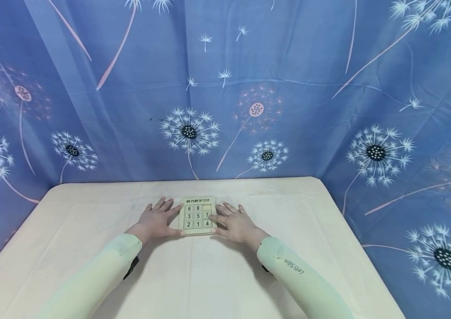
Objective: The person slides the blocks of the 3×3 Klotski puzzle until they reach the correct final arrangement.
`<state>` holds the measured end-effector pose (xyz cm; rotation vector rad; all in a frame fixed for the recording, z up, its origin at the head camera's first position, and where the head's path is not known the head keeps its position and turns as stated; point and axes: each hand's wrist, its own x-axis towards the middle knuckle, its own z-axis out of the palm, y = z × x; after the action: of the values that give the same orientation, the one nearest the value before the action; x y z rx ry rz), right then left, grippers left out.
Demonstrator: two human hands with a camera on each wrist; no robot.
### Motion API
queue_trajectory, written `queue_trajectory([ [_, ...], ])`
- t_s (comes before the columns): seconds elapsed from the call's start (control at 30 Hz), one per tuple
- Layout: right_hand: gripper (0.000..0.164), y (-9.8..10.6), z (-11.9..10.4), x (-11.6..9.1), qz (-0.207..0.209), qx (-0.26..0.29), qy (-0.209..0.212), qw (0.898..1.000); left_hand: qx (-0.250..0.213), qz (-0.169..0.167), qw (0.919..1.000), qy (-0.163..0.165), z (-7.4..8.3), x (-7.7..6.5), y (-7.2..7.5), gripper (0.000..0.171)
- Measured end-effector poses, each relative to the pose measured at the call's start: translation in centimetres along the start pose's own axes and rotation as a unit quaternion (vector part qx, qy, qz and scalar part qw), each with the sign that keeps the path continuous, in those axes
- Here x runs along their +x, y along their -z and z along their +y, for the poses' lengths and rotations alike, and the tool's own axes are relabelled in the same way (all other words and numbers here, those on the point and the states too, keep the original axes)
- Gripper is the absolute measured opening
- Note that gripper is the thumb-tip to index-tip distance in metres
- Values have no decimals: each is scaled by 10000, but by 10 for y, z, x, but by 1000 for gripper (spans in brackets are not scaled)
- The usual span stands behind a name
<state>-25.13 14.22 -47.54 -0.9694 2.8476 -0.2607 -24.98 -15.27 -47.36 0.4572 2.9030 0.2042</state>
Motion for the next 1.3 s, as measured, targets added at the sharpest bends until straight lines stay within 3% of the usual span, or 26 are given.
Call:
queue_trajectory([
  [0.63, 53, 2, 0, 8, -14, 165, -270, 9995, -81, 4, 9999, 64, 2, -3, 5, 100],
  [1.3, 55, 0, 0, 16, -121, 184, -561, 9982, -56, 12, 9999, 99, 1, 0, -2, 99],
])
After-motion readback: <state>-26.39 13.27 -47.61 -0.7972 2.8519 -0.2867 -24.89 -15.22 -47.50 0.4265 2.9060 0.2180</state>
